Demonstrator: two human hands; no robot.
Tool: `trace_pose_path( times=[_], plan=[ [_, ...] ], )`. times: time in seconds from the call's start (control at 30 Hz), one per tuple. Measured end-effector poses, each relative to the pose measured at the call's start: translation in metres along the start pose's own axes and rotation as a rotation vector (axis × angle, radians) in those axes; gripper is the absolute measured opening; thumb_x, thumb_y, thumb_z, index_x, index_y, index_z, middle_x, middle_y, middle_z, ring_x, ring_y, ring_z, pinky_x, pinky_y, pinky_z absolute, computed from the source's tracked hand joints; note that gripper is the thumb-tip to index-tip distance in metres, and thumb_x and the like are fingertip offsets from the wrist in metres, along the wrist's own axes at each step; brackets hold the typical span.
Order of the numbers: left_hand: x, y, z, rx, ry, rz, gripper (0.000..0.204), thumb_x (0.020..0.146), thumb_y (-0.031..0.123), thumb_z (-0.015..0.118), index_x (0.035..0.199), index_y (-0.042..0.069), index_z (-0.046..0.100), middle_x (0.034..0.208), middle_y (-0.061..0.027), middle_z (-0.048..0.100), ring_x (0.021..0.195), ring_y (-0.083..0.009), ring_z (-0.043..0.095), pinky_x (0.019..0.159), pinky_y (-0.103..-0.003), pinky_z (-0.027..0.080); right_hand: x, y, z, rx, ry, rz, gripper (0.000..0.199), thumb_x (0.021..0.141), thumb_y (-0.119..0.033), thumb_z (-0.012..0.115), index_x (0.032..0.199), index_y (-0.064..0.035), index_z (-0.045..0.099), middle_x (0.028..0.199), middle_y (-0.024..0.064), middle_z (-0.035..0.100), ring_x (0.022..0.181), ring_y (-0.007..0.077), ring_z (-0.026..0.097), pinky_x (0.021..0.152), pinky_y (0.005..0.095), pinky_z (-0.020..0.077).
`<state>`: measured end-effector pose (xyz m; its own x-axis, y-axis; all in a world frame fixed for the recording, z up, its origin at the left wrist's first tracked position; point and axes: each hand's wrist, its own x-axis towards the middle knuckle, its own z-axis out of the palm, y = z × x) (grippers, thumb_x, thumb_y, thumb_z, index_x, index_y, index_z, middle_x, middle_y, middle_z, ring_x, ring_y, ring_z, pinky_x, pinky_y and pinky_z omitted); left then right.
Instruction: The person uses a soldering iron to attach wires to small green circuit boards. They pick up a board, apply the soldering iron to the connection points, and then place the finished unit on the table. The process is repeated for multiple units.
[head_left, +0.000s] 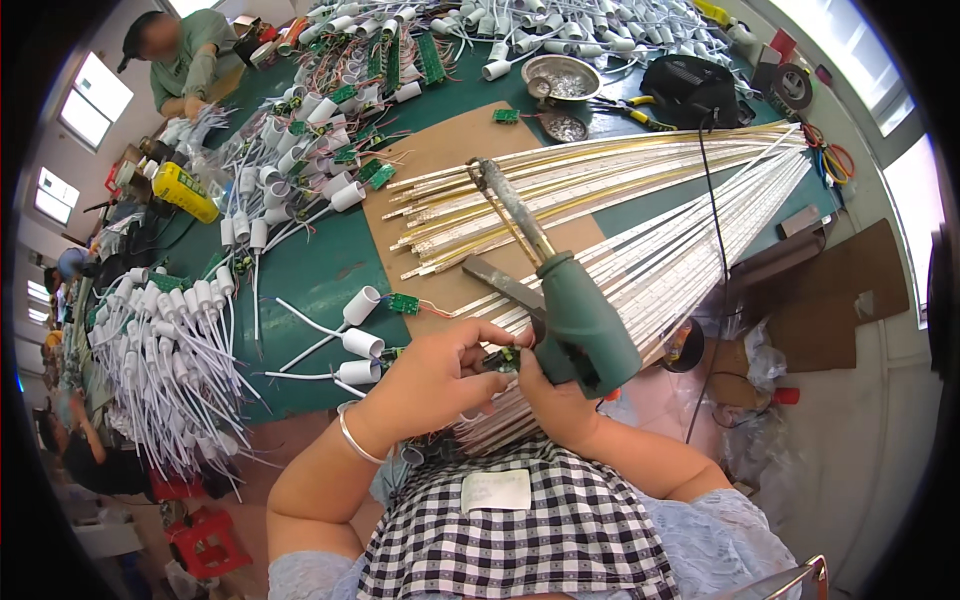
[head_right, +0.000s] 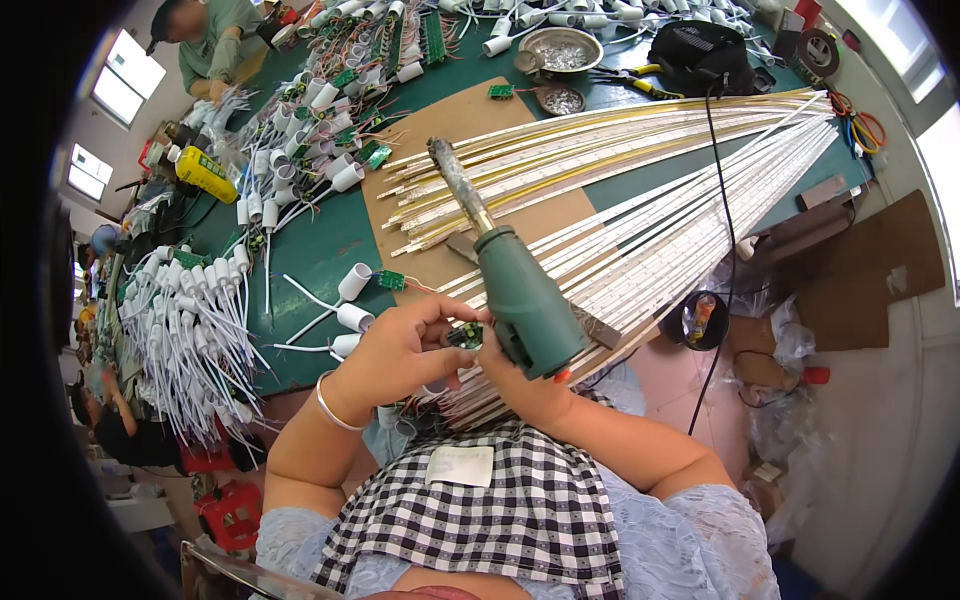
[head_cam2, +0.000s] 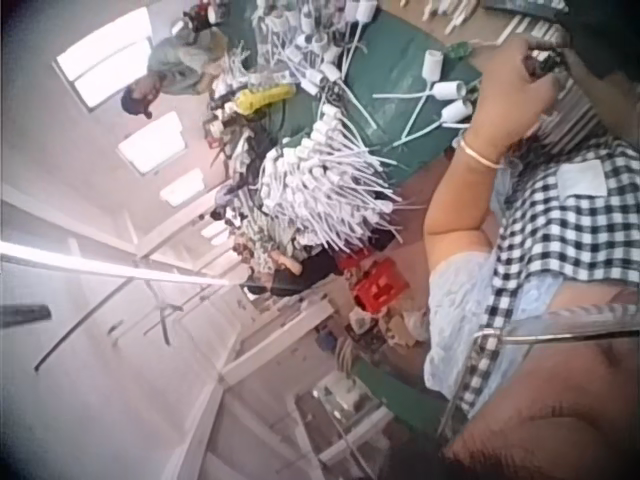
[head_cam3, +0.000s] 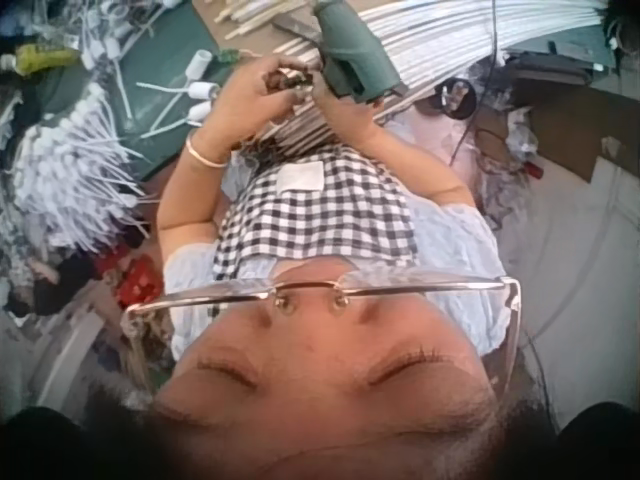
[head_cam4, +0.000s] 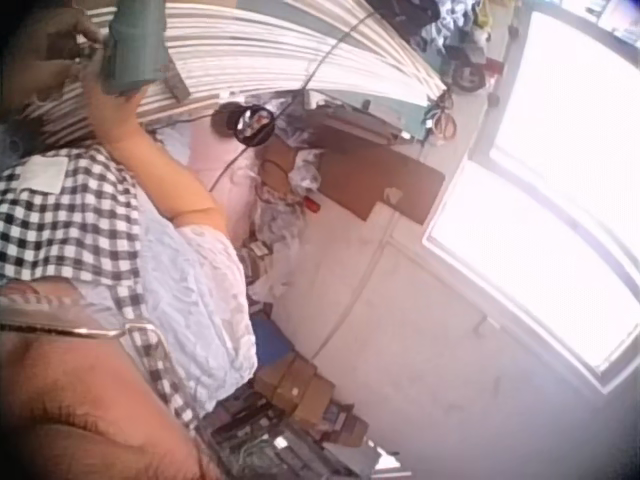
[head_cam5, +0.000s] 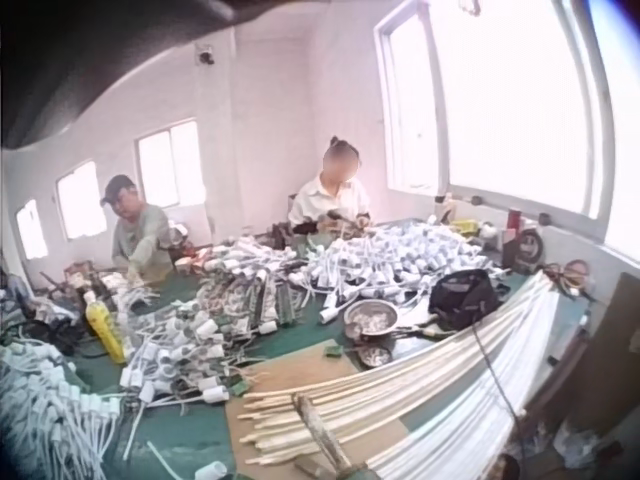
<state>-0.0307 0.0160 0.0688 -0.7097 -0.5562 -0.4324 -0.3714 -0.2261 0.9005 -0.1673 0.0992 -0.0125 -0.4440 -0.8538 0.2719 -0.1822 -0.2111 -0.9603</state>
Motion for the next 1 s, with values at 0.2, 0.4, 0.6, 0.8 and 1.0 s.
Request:
trace_pose_path(
  times=[0.2,0.4,0.6,0.8,1.0],
  plan=[
    [-0.001,-0.003,-0.002,0.289,0.231,0.14,0.036,0.077,0.0,0.066,0.111,-0.002,0.052,0.071,-0.006,0.06,0.062,-0.0094,0.06,0.054,-0.022,0.045,0.006,-0.01,-0.011,0.157,0.02,0.186,0.02,0.08,0.0,0.062,0.099,-0.0022,0.058,0.087,0.0031,0.06,0.074,0.0088,0.054,0.066,0.0223,0.0444],
    [0.0,-0.007,-0.006,0.479,0.192,0.243,0.035,0.075,0.001,0.067,0.107,0.0,0.055,0.076,-0.007,0.064,0.065,-0.0103,0.06,0.056,-0.024,0.046,0.003,-0.015,-0.012,0.096,-0.043,0.029,0.033,0.075,0.005,0.062,0.107,-0.0033,0.06,0.093,0.0023,0.062,0.07,0.0082,0.051,0.063,0.0226,0.0427],
    [0.003,-0.02,0.0,0.617,0.368,0.388,0.032,0.073,0.004,0.064,0.103,0.003,0.053,0.072,-0.0148,0.061,0.065,-0.0292,0.06,0.059,-0.034,0.046,0.002,-0.01,-0.018,-0.404,-0.119,-0.243,0.041,0.067,-0.002,0.067,0.107,-0.0033,0.058,0.108,0.0099,0.057,0.099,0.0264,0.051,0.083,0.036,0.0416],
    [-0.005,-0.005,0.012,0.461,0.262,0.312,0.041,0.073,0.004,0.067,0.105,0.001,0.043,0.066,-0.0157,0.06,0.067,-0.0318,0.062,0.058,-0.038,0.046,0.003,0.011,-0.011,-0.433,-0.041,-0.581,0.057,0.065,-0.015,0.075,0.114,-0.0057,0.049,0.107,0.0078,0.058,0.102,0.0278,0.053,0.085,0.0415,0.0337],
    [-0.001,-0.013,0.01,0.526,0.206,0.468,0.037,0.071,0.01,0.071,0.102,0.002,0.051,0.095,-0.0095,0.056,0.086,-0.0236,0.057,0.073,-0.032,0.047,0.008,0.0,-0.013,-0.379,-0.006,-0.657,0.046,0.071,-0.021,0.07,0.113,-0.0131,0.052,0.087,0.0024,0.066,0.096,0.0238,0.055,0.089,0.0401,0.0268]
  ],
)
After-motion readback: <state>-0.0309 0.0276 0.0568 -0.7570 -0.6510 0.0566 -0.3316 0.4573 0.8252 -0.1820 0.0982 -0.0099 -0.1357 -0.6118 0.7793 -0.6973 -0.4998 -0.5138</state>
